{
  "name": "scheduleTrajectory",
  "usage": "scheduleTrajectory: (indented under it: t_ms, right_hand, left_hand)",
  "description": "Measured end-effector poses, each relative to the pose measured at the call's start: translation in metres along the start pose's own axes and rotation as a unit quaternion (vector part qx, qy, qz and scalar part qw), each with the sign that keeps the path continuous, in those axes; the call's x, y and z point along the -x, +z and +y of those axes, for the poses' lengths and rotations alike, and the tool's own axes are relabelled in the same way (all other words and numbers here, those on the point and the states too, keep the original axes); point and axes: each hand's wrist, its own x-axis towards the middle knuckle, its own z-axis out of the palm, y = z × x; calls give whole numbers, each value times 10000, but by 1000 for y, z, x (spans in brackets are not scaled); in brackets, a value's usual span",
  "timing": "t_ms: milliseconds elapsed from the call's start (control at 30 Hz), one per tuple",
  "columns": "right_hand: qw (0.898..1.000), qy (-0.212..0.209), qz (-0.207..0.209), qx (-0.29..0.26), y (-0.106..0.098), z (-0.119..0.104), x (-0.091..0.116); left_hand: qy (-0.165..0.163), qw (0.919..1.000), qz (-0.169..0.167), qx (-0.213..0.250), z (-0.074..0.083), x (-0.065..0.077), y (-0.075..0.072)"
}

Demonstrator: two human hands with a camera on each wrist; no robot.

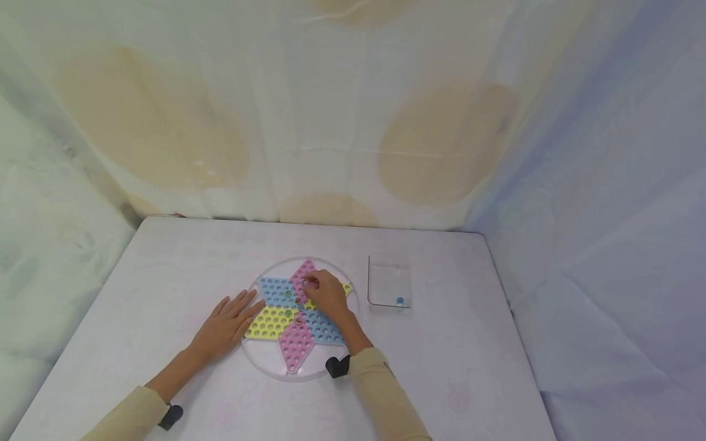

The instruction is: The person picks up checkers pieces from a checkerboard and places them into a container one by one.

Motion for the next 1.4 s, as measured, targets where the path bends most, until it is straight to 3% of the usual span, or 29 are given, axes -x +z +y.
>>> scheduleTrajectory:
  t_ms: [467,900,1167,1400]
  right_hand:
    - [9995,124,104,282,3,1,-3]
    - [9987,76,218,-446,-4,4,0]
    - [9939,-142,374,-1028,-22,-1,2]
    - [9919,-96,630,-1099,-44,0,-1]
  left_hand:
    - [-30,10000,-49,-79,0,0,0]
    - [-37,9999,-86,-131,2,-3,-2]
    - [13,9999,-82,-138,1,-5,-4]
    - [-25,9999,-89,-146,-2,-4,-2]
